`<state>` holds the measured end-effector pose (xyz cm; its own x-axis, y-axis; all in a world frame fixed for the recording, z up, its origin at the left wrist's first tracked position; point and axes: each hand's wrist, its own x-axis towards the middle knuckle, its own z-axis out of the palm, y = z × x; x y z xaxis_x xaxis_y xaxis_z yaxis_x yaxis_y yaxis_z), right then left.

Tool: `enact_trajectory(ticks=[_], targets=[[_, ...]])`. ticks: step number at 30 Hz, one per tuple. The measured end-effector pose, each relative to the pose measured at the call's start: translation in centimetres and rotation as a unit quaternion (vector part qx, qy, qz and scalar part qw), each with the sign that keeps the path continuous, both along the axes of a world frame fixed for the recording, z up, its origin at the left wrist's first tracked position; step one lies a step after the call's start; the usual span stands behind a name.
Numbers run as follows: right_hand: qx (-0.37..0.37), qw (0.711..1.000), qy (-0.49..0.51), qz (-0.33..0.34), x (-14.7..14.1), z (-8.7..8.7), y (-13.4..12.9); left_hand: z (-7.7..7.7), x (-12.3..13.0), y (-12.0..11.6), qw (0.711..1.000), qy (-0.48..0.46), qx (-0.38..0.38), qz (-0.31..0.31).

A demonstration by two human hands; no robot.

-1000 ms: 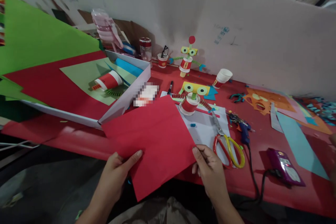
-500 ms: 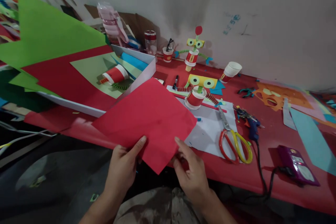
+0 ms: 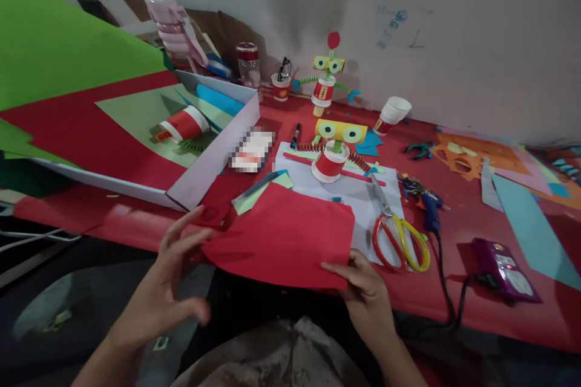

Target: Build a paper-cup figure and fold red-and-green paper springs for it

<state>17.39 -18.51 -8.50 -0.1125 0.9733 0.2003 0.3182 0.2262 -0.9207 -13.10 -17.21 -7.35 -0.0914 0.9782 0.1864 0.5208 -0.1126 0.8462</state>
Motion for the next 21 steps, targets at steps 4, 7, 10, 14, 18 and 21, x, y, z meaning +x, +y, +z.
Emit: enact_trajectory(ticks=[4,7,10,14,18,21], targets=[[-0.02,0.999,0.031,0.029,1.4,0.1,0.2,-1.3,-1.4,0.5,0.981,0.109,0.096,-0.132],[0.004,0.999,-0.047,0.002,2.2,0.1,0.1,-1.5,-0.9,1.5,0.964,0.116,0.094,-0.219],[0.119,0.973,-0.188,-0.058,2.9,0.0,-0.2,-1.2,0.0,2.3,0.962,0.095,0.013,-0.255],[0.156,0.963,-0.22,-0.002,3.2,-0.1,-0.2,-0.7,1.4,2.4,0.976,0.067,-0.065,-0.196],[0.008,0.971,-0.228,-0.065,2.5,0.1,0.3,-1.0,3.0,2.6,0.99,0.119,-0.058,-0.041],[-0.034,0.952,-0.28,-0.123,1.8,0.2,0.8,-1.2,4.6,3.5,0.982,0.183,-0.047,0.016]])
